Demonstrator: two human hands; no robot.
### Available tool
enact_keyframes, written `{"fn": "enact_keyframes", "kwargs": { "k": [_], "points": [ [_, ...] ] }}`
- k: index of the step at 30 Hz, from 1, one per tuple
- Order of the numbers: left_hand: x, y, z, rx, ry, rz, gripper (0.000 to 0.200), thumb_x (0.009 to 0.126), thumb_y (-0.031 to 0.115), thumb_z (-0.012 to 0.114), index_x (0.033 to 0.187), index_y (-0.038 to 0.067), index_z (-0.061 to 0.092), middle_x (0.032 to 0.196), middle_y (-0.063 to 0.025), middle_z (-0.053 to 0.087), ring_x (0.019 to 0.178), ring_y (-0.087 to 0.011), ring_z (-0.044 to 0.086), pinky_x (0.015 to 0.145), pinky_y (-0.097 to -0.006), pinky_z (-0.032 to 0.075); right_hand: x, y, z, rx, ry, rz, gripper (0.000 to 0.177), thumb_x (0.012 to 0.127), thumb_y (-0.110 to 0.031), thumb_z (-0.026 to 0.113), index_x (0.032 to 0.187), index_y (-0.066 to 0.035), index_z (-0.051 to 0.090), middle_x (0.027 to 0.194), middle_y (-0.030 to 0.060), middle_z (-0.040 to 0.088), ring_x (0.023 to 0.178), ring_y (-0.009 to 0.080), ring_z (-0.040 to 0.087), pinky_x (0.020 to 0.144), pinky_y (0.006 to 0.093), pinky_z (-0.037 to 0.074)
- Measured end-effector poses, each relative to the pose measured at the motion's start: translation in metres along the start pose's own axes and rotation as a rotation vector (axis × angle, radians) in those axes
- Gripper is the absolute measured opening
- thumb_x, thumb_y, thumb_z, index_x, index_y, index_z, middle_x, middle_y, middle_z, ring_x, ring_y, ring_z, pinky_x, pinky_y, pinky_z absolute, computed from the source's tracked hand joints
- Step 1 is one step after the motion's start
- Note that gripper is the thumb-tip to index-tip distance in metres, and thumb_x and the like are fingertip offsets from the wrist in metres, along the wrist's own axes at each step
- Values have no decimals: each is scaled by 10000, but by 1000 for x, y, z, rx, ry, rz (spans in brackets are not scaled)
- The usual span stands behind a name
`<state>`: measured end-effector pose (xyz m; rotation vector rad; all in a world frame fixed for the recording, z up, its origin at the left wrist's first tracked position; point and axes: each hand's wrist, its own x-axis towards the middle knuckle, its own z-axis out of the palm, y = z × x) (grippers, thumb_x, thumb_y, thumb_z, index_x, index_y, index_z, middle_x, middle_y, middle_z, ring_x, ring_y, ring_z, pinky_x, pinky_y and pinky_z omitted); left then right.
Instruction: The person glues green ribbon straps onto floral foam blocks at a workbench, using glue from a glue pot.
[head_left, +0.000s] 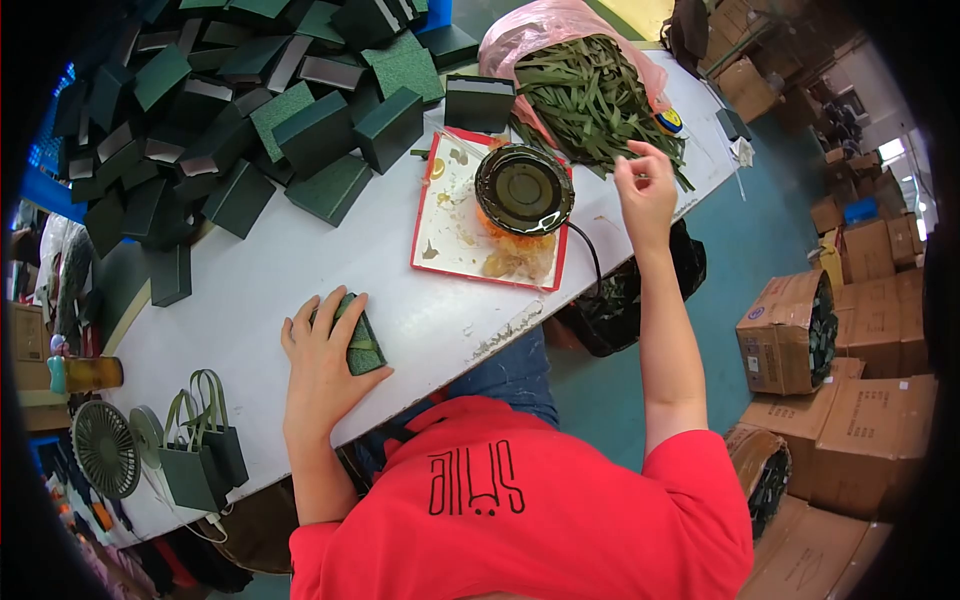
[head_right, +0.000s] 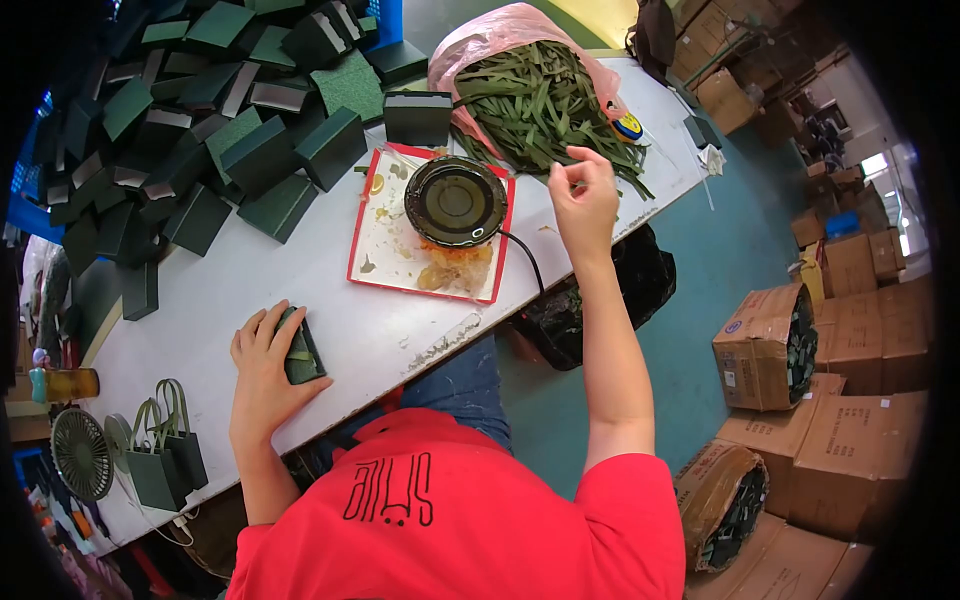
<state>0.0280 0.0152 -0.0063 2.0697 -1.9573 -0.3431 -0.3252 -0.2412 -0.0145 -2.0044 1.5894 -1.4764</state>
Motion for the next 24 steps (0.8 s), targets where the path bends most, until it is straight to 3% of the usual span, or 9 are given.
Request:
{"fn": "enact_keyframes", "kwargs": {
  "k": [2,4,7,10,14,17,20,24],
  "points": [
    [-2,-4,0,-33,1,3,939,557,259,931,1410,174,547,1482,-88,473,1345,-373,408,1129,-575,275,-7,-3,-13,247,31,-108,143,862,23,626,764,-22,532,1192,159,658,1026,211,666,911,354,530],
    [-1,-4,0,-27,-2,4,939,555,260,932,1407,169,547,1486,-89,470,1336,-369,415,1110,-550,295,-13,-32,-34,445,15,-141,141,859,51,596,786,-21,498,1129,165,674,1058,231,667,985,405,509],
    [0,-2,-1,-19,-10,-2,940,545,230,924,1402,146,548,1498,-91,470,1333,-359,419,1112,-513,305,-36,-68,-72,472,-139,-190,118,898,51,567,815,-17,516,1038,165,689,1007,233,676,1002,422,506],
    [1,-1,0,-12,-14,2,941,540,212,919,1401,133,547,1507,-88,469,1335,-354,418,1117,-498,307,-70,-97,-81,632,-287,73,98,967,9,560,871,-4,557,945,132,699,934,199,685,955,379,528],
    [2,-1,2,-20,-14,8,938,541,206,919,1400,133,550,1515,-82,464,1337,-351,417,1117,-494,307,-101,-86,-56,791,-385,622,144,997,-68,639,1068,57,649,922,100,702,858,157,695,794,278,558],
    [2,0,2,-30,-21,11,938,540,202,919,1400,135,554,1518,-79,465,1338,-350,417,1118,-491,306,-111,-79,-35,836,-382,625,236,976,-39,658,1183,65,615,1016,131,708,884,181,713,761,274,563],
    [3,2,1,-40,-26,5,941,536,201,922,1401,137,557,1514,-81,469,1337,-350,417,1120,-490,304,-106,-90,-23,807,-324,719,279,971,-40,665,1220,66,594,983,132,712,887,180,711,750,275,560],
    [3,2,2,-42,-22,9,950,532,205,926,1404,139,557,1512,-81,472,1336,-349,416,1118,-490,304,-106,-65,-12,845,-406,870,209,962,-100,700,1109,35,638,882,88,710,744,127,681,615,229,509]
  ]
}}
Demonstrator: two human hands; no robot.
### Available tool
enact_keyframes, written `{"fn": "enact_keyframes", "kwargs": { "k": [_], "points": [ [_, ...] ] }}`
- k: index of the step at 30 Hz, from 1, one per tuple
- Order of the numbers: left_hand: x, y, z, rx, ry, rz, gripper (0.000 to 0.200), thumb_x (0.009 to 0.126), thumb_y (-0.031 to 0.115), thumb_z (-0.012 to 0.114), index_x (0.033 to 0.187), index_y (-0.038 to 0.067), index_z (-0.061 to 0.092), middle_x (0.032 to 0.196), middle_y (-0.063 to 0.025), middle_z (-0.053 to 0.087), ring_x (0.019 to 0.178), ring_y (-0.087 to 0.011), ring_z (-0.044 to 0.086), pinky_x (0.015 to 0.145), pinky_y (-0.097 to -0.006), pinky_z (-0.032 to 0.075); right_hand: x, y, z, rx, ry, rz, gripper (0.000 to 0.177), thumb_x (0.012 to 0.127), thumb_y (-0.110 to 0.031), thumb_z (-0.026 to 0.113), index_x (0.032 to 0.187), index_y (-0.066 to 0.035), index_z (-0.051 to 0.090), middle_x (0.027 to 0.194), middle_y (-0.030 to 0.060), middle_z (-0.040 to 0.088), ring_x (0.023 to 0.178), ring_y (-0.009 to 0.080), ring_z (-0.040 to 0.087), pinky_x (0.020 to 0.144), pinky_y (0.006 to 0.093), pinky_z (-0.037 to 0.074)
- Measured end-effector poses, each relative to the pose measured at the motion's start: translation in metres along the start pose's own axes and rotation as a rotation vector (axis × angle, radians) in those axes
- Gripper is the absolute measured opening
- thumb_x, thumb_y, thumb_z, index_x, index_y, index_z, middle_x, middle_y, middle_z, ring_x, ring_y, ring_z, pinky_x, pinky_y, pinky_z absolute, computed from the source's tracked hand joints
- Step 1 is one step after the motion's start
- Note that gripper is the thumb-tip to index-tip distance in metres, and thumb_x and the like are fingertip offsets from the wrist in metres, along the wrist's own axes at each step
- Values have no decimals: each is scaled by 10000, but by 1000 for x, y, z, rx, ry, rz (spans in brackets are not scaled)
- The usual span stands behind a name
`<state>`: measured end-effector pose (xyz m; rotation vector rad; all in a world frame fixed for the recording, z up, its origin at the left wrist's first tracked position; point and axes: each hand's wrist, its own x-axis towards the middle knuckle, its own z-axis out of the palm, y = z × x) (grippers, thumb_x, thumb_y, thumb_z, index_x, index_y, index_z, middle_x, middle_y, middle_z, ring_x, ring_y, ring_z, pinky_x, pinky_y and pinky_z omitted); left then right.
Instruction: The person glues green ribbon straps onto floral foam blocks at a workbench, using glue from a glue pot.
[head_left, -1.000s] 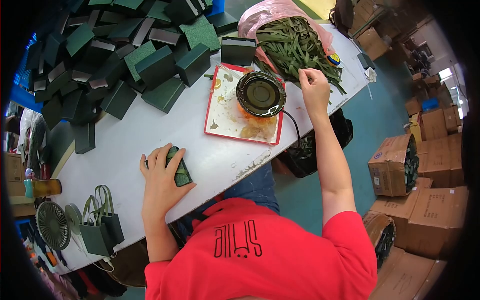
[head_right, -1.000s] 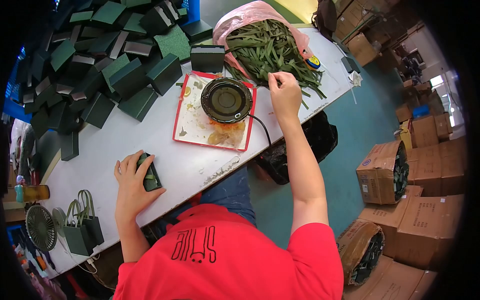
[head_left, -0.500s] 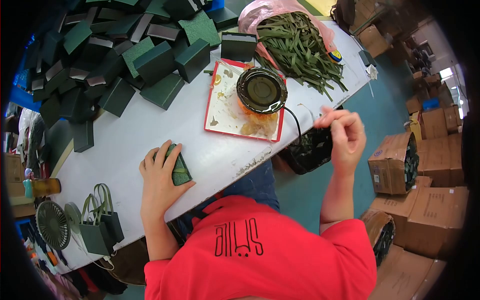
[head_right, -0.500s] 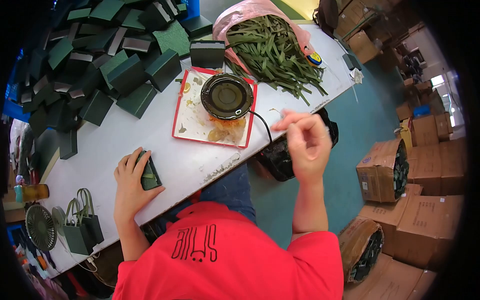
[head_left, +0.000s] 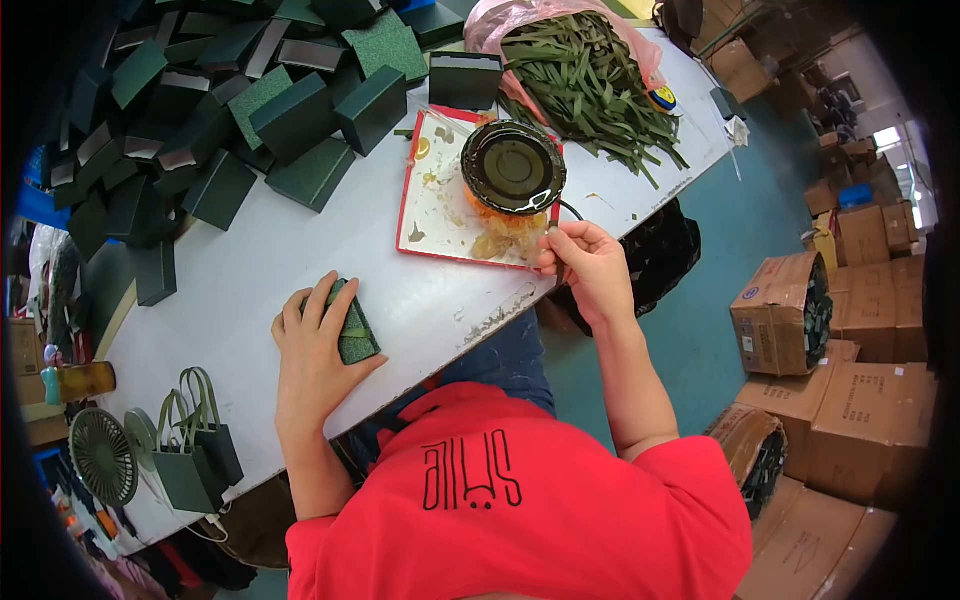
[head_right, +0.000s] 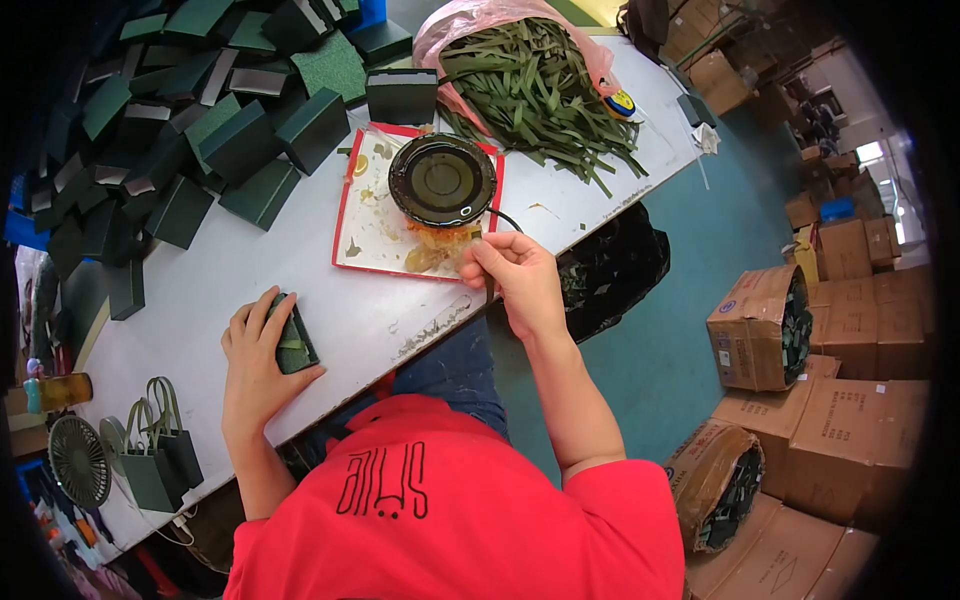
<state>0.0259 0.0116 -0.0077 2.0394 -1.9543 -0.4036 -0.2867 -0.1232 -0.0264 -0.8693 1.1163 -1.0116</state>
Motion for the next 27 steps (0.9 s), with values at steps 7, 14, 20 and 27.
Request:
{"fn": "enact_keyframes", "kwargs": {
  "k": [7,14,20,27],
  "points": [
    [-1,-1,2,10,8,10,954,532,207,927,1407,143,553,1518,-74,463,1337,-349,413,1118,-491,304,10,-1,2,18,-27,-7,200,970,-167,708,1041,7,639,828,46,678,547,51,457,507,205,366],
    [-1,-1,2,11,4,5,958,535,212,925,1414,149,549,1519,-76,462,1337,-352,413,1119,-493,304,16,-3,0,-59,-44,4,225,978,-199,701,1012,11,628,792,34,657,520,31,410,477,203,299],
    [-1,-1,2,8,5,6,952,536,212,924,1410,144,553,1518,-76,463,1339,-355,413,1122,-495,303,22,-3,-1,-73,-65,20,218,977,-204,700,989,5,635,763,22,646,504,21,383,464,208,260],
    [-1,-1,2,9,18,19,946,544,233,937,1406,151,555,1496,-79,472,1312,-355,433,1103,-526,308,24,-6,4,-95,-40,45,205,951,-208,727,912,-22,649,714,6,633,489,22,369,455,209,249]
  ]
}}
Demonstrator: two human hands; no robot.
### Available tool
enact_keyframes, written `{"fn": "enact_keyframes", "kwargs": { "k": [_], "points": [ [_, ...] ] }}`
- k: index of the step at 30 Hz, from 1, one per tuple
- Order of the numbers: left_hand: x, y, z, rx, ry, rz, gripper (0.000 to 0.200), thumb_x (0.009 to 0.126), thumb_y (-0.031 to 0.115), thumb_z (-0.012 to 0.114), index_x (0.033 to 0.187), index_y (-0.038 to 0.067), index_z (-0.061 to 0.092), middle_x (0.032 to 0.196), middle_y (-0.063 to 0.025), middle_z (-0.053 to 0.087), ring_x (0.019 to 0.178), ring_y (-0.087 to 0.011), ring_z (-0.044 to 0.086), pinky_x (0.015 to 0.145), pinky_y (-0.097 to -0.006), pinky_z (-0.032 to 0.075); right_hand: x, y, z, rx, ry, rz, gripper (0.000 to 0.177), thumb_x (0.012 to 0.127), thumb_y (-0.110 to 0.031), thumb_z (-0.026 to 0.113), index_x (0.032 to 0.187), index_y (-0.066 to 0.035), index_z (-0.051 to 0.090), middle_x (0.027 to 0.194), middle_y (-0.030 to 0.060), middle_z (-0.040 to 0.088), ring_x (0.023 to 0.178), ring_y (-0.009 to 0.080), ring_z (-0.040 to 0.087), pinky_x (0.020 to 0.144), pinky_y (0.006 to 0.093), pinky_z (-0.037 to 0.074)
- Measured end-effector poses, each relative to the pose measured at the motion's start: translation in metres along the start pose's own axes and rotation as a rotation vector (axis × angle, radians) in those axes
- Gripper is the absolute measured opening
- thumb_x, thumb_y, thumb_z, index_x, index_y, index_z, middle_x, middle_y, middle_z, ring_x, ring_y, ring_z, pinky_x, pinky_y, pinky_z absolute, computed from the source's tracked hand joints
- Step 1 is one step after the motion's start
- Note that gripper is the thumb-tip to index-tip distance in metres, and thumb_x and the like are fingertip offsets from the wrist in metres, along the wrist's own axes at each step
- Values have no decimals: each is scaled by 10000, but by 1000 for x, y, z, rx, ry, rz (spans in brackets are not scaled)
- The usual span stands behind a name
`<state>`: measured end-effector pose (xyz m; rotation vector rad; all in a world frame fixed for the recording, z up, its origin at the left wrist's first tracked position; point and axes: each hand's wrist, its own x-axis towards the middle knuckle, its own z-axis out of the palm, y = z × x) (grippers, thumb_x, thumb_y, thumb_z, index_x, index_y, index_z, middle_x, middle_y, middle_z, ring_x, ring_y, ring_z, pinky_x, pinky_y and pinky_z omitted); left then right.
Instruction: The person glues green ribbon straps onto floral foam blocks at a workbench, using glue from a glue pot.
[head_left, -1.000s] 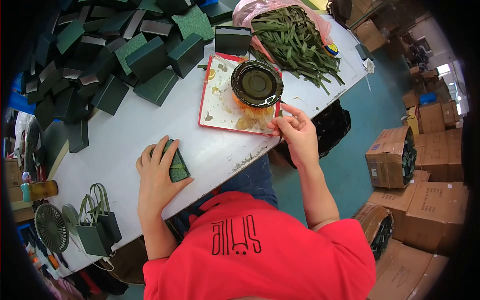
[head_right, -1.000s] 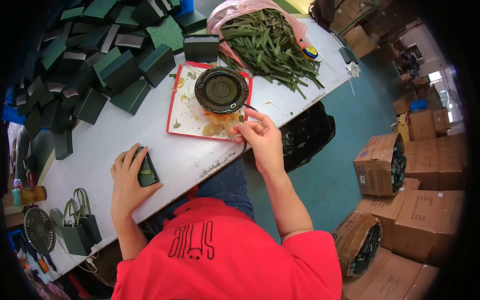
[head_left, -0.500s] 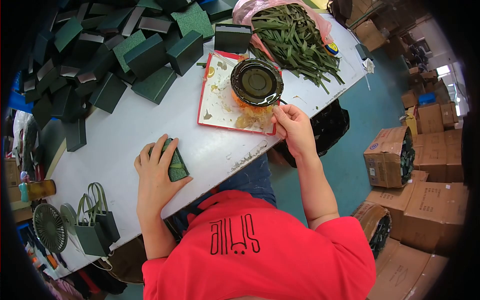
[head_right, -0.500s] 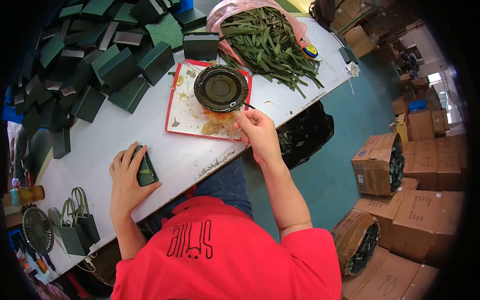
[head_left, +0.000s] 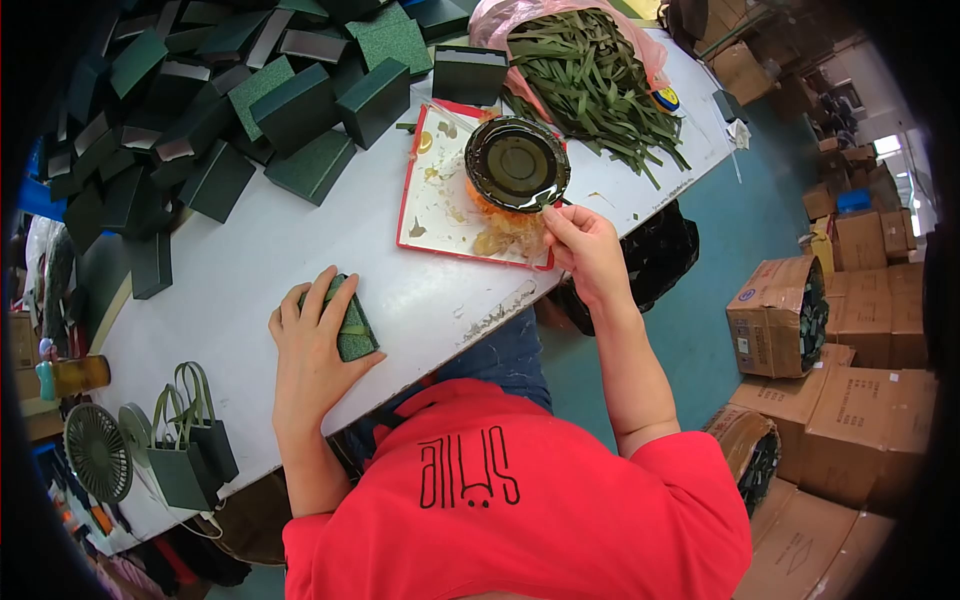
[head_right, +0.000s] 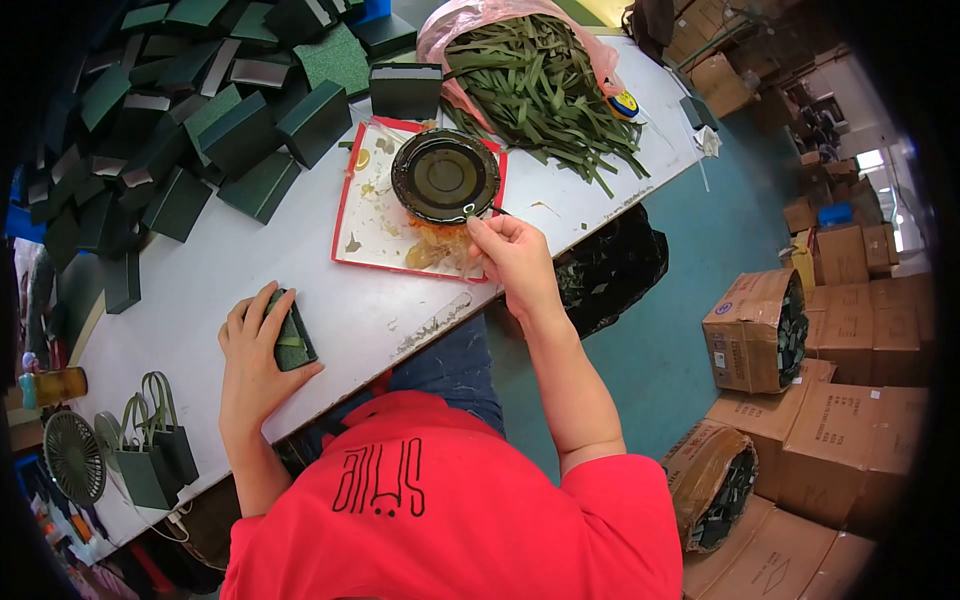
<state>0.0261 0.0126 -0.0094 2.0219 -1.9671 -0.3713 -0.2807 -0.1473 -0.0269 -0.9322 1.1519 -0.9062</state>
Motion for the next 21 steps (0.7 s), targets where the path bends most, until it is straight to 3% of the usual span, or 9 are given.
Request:
{"fn": "enact_keyframes", "kwargs": {
  "k": [9,14,18,21],
  "points": [
    [0,0,1,0,5,2,940,549,229,934,1405,149,556,1493,-79,474,1311,-359,435,1104,-523,308,5,2,-1,117,-20,25,205,938,-166,715,822,-54,588,652,-26,500,491,30,319,450,223,216],
    [0,-1,0,-7,20,8,951,537,227,935,1403,135,554,1477,-76,496,1295,-353,450,1097,-506,314,-1,4,-5,151,-11,-5,185,945,-152,697,839,-51,584,664,-30,505,505,28,328,458,222,217],
    [3,-2,0,-169,51,48,1016,520,205,929,1440,105,511,1464,-93,516,1323,-364,444,1127,-473,310,-26,-5,7,93,20,-66,179,946,-155,696,844,-54,588,674,-38,514,525,24,348,470,223,231],
    [6,0,-4,-360,61,155,1049,526,241,938,1462,92,488,1439,-114,530,1320,-362,454,1127,-459,316,-48,-9,21,10,-114,12,156,943,-155,702,863,-61,608,696,-46,543,553,19,401,491,214,274]
  ]
}}
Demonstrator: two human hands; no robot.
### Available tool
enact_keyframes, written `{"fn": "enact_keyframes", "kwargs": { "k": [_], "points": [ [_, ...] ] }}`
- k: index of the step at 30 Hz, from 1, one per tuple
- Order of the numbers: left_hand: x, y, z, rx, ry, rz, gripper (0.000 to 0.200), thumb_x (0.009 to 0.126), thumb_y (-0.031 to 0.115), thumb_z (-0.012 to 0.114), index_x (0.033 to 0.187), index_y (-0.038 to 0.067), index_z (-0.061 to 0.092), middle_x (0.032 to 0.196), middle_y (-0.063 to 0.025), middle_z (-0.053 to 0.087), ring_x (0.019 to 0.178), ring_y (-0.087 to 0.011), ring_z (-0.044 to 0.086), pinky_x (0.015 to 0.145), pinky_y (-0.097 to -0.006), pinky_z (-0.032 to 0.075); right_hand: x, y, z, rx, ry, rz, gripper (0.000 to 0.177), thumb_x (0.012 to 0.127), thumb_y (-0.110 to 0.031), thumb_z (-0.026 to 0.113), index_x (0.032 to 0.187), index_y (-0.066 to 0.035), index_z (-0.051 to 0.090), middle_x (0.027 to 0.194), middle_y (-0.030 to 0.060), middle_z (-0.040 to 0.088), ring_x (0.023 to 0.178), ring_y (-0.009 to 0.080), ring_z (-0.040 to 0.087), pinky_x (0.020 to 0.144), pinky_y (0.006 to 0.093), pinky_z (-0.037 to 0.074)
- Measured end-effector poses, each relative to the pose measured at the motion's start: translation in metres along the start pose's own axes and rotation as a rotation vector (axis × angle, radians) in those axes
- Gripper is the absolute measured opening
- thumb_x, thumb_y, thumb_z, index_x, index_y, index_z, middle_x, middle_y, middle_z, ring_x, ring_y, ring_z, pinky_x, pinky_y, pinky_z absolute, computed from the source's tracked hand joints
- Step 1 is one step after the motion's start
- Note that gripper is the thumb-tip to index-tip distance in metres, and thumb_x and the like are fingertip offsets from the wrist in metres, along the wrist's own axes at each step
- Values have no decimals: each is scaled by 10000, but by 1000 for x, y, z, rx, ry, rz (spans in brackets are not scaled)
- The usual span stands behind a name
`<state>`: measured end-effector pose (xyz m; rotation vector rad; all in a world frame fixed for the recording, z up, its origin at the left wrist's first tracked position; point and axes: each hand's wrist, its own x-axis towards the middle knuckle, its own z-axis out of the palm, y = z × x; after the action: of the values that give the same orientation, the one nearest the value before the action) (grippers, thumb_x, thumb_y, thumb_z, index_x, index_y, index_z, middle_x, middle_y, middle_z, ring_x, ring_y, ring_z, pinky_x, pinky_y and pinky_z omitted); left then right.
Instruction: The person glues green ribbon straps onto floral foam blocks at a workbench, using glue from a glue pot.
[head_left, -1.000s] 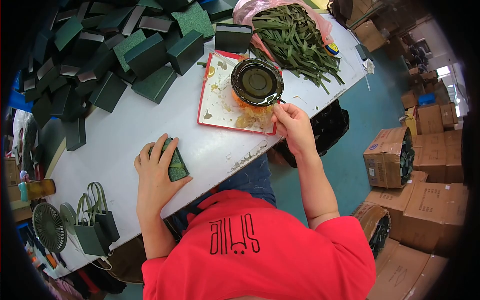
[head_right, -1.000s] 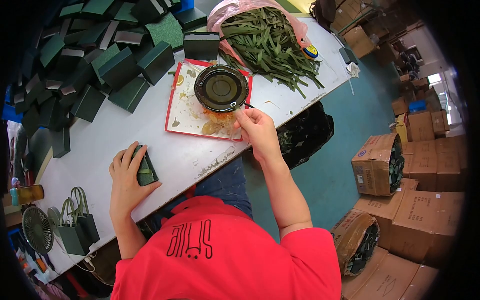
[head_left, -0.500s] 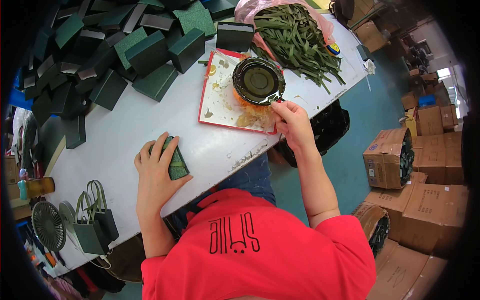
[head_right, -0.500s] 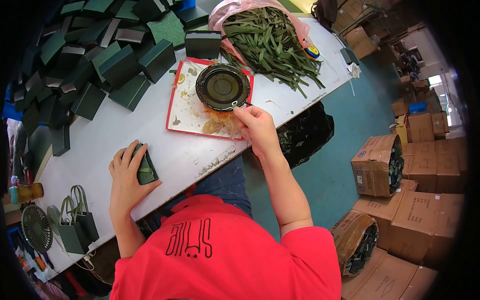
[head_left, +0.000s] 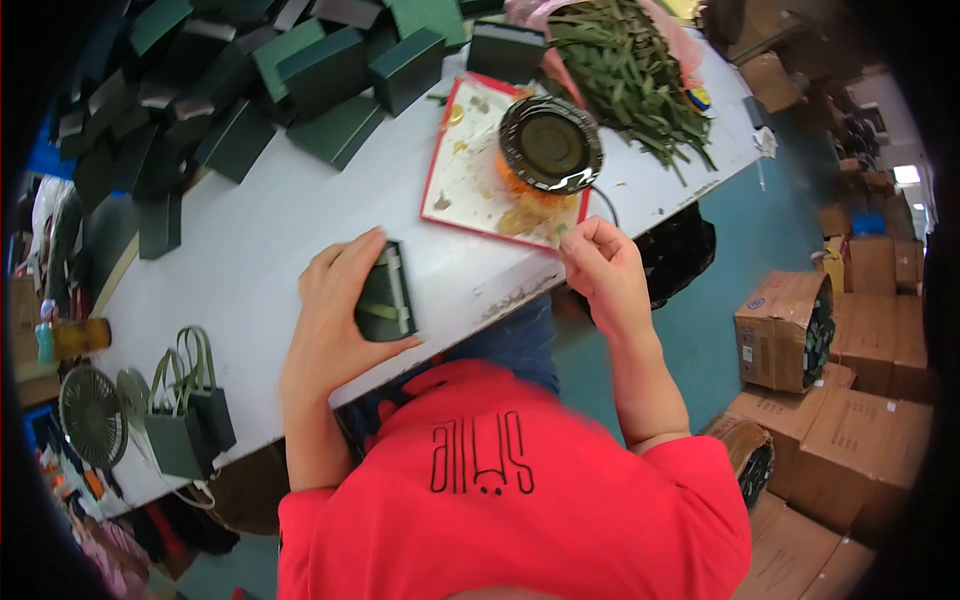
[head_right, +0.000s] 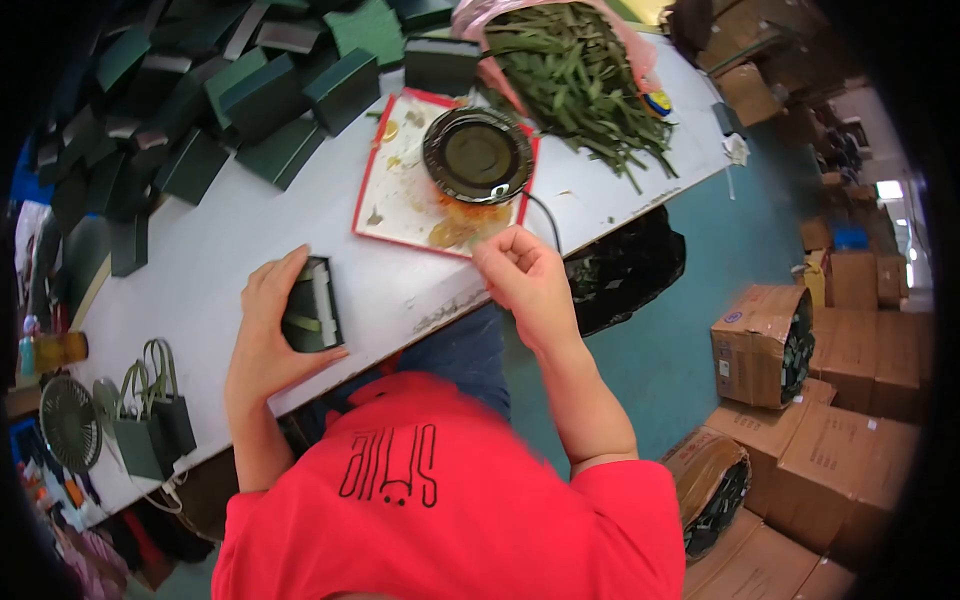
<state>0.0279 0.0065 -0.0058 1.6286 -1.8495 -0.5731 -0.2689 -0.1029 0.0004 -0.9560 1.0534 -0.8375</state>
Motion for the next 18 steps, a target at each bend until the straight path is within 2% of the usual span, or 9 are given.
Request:
{"fn": "enact_keyframes", "kwargs": {
  "k": [1,4,7,10,14,18],
  "points": [
    [3,3,0,-65,-10,36,1047,536,255,940,1464,89,485,1435,-113,535,1319,-357,459,1124,-461,315,-7,-1,8,-49,-80,48,127,942,-151,707,891,-63,631,736,-51,578,610,18,471,542,198,345],
    [7,10,-2,-173,-57,119,1074,549,297,948,1483,84,464,1427,-106,545,1315,-353,463,1121,-457,320,-22,3,32,-108,-350,125,122,952,-144,701,912,-47,639,779,-45,609,679,14,514,604,183,392],
    [9,13,-1,-203,-74,153,1084,545,298,956,1489,100,463,1429,-102,543,1308,-356,464,1105,-451,344,-30,8,52,-148,-479,254,134,952,-138,696,889,-40,629,782,-47,599,656,3,485,568,173,354],
    [9,12,2,-206,-71,179,1086,546,295,961,1493,112,461,1429,-100,544,1304,-362,463,1092,-454,359,-31,11,61,-141,-530,301,141,979,-140,681,915,-22,637,817,-40,631,731,1,521,637,191,412],
    [10,12,1,-180,-79,182,1109,519,292,967,1488,94,465,1405,-104,550,1309,-356,462,1102,-445,358,-29,15,65,-187,-545,320,176,977,-159,691,886,-20,631,797,-48,625,718,1,519,628,190,411],
    [10,14,1,-194,-86,166,1119,501,288,971,1480,80,470,1392,-101,558,1314,-353,463,1110,-439,356,-31,17,71,-221,-518,276,193,969,-157,701,838,-48,609,721,-90,552,643,-19,422,550,191,310]
  ]
}}
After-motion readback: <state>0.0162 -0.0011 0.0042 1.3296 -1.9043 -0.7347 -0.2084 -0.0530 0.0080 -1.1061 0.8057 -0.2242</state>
